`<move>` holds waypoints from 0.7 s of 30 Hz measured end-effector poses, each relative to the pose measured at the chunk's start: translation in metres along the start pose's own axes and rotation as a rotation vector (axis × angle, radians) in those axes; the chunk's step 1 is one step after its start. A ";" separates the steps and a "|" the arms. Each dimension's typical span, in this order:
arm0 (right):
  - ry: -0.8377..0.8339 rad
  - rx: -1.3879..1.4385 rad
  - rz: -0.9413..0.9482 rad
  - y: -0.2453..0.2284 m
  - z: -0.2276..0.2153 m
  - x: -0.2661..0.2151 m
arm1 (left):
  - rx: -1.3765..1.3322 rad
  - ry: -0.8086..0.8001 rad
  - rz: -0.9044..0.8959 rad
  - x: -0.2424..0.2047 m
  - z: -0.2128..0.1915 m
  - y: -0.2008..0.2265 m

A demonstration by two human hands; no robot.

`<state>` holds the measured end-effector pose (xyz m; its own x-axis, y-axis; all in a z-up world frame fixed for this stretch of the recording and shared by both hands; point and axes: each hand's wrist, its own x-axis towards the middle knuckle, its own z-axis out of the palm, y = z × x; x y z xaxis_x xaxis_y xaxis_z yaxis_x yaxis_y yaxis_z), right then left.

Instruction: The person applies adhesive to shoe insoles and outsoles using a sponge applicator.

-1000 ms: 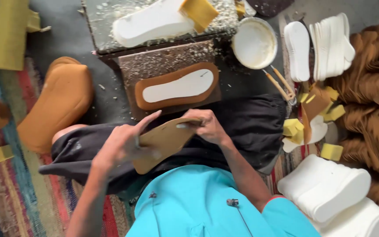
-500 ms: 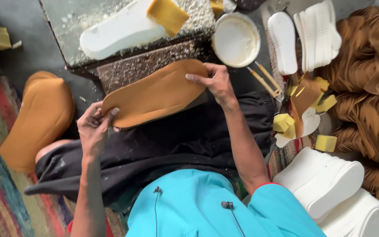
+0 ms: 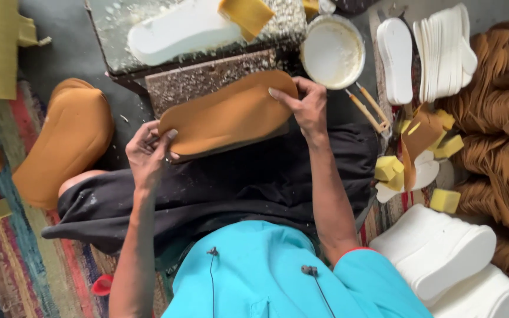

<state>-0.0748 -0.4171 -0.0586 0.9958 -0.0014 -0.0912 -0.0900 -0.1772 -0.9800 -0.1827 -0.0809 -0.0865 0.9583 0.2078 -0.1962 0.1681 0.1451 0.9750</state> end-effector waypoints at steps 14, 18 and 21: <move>0.376 -0.521 -0.422 0.020 0.026 -0.026 | 0.566 0.180 0.274 0.001 -0.025 -0.025; 0.405 -0.313 -0.512 -0.038 0.045 0.009 | 0.842 0.080 0.765 0.054 -0.036 0.025; 0.387 -0.724 -1.074 -0.112 0.059 0.057 | 0.993 0.026 0.920 0.098 -0.012 0.094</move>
<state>-0.0090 -0.3390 0.0350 0.5199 0.2105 0.8279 0.6377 -0.7404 -0.2123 -0.0753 -0.0354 -0.0154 0.8104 -0.1299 0.5713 -0.4213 -0.8069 0.4141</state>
